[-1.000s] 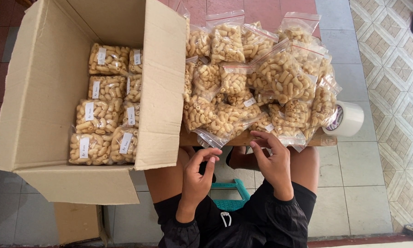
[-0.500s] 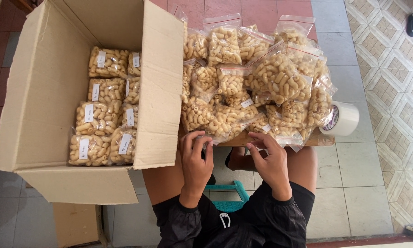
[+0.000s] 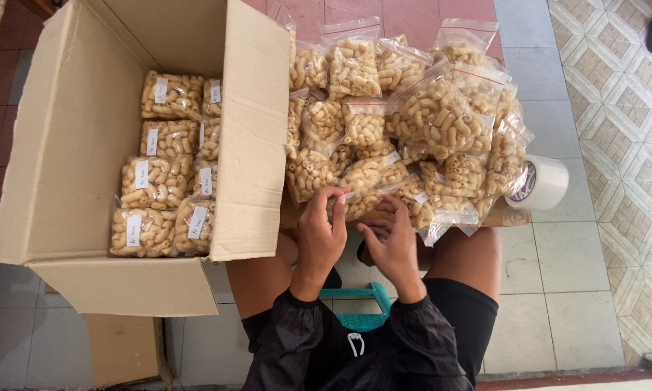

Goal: Packing small plastic bags of snacks into a cardboard box.

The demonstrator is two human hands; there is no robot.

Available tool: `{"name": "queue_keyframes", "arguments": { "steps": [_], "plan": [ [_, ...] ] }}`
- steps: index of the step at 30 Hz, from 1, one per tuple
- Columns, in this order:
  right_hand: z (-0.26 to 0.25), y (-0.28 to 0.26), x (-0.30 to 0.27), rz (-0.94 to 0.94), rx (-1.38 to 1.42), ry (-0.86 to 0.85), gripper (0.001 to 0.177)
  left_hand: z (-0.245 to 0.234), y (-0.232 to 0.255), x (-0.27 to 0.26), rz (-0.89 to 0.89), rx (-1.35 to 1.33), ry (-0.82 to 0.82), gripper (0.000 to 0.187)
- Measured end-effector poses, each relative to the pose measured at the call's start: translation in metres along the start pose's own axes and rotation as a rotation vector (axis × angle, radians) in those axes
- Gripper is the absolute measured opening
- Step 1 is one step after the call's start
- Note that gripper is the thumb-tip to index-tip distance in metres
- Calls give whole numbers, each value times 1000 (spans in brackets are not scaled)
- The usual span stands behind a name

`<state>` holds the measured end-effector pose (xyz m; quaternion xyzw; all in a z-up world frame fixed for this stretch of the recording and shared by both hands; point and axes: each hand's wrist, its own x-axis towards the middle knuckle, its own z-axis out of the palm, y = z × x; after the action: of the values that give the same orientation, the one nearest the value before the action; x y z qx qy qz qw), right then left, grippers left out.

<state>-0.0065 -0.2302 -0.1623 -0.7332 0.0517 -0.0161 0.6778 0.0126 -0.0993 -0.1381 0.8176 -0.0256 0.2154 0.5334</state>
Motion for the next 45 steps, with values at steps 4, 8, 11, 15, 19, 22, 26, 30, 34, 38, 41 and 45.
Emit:
{"name": "queue_keyframes", "arguments": {
  "steps": [4, 8, 11, 15, 19, 22, 26, 30, 34, 38, 41, 45],
  "plan": [
    [18, 24, -3, 86, 191, 62, 70, -7, 7, 0, -72, -70, -33, 9],
    [24, 41, -4, 62, 312, 87, 57, -14, 3, -4, -133, -253, -14, 10],
    [21, 38, -5, 92, 315, 80, 46, -17, 4, -4, -146, -398, 9, 9],
    [17, 35, -6, 139, 268, 59, 38, -26, 25, -2, -126, -477, 33, 9],
    [17, 31, -9, 163, 247, 47, 38, -29, 34, -4, -139, -530, 49, 7],
    [17, 26, -11, 182, 268, 39, 40, -35, 38, -8, -144, -563, 44, 6],
    [18, 28, -14, 173, 215, 9, 37, -40, 42, -14, -155, -553, 70, 4],
    [13, 37, -13, 142, 156, 11, 29, -40, 39, -20, -159, -539, 74, 5],
    [1, 29, -13, 106, 200, 53, 22, -37, 37, -18, -152, -513, 53, 5],
    [-15, 27, -2, 38, 375, 113, 19, -26, 33, -12, -145, -509, 32, 7],
    [-27, 28, 6, -18, 460, 134, 22, -21, 33, -8, -144, -493, -2, 9],
    [-41, 17, 10, -125, 522, 135, 38, -15, 37, -3, -129, -444, -68, 11]
  ]
}}
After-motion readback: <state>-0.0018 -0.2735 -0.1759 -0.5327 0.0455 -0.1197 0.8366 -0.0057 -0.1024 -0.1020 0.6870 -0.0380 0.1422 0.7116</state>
